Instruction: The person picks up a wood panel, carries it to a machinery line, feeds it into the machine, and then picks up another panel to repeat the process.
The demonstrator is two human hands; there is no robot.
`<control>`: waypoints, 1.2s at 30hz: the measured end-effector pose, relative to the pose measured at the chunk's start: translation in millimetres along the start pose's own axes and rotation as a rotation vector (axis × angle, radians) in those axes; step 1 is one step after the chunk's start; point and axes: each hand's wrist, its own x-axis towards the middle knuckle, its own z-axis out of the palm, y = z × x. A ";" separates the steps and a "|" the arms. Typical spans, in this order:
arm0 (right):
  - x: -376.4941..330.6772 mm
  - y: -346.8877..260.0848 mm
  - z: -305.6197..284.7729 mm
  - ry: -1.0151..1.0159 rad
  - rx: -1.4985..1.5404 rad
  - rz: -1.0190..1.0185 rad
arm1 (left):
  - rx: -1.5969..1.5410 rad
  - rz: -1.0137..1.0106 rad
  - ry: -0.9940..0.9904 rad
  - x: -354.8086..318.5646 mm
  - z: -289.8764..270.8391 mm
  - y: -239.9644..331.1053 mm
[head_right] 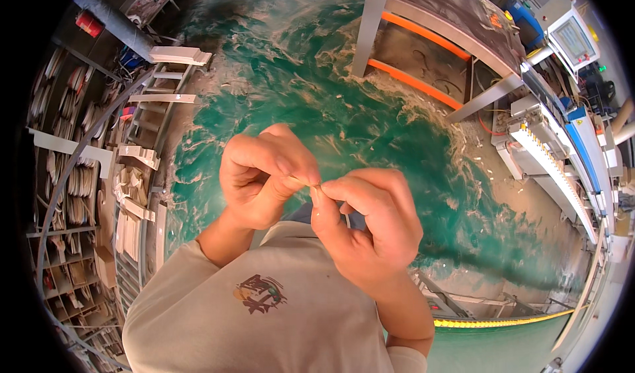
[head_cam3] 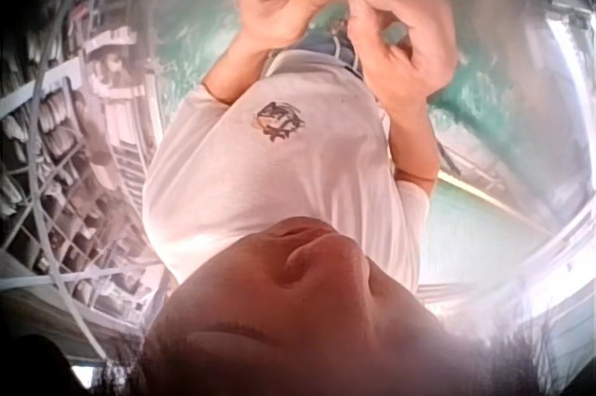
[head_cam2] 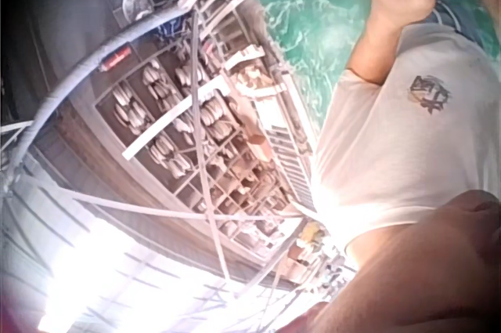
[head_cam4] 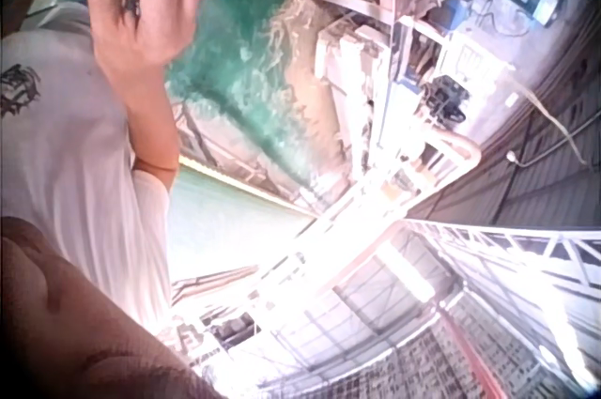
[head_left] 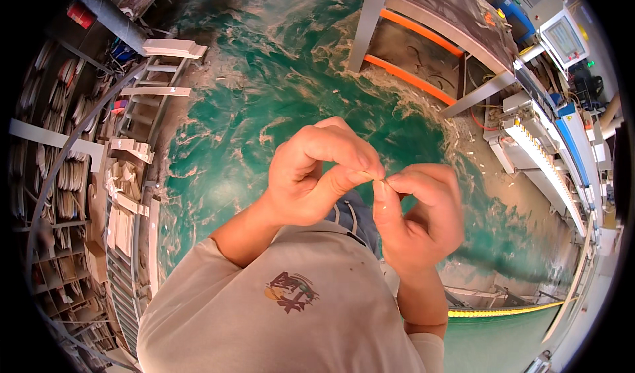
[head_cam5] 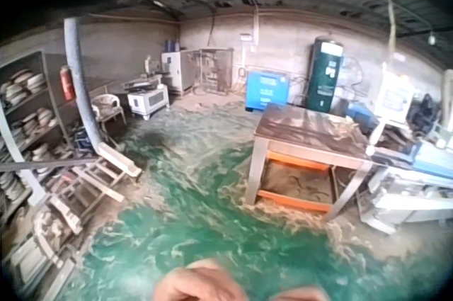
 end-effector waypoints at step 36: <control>-12.3 -5.9 3.5 0.014 -0.106 -0.028 | 0.228 0.041 -0.095 -7.5 -6.3 13.7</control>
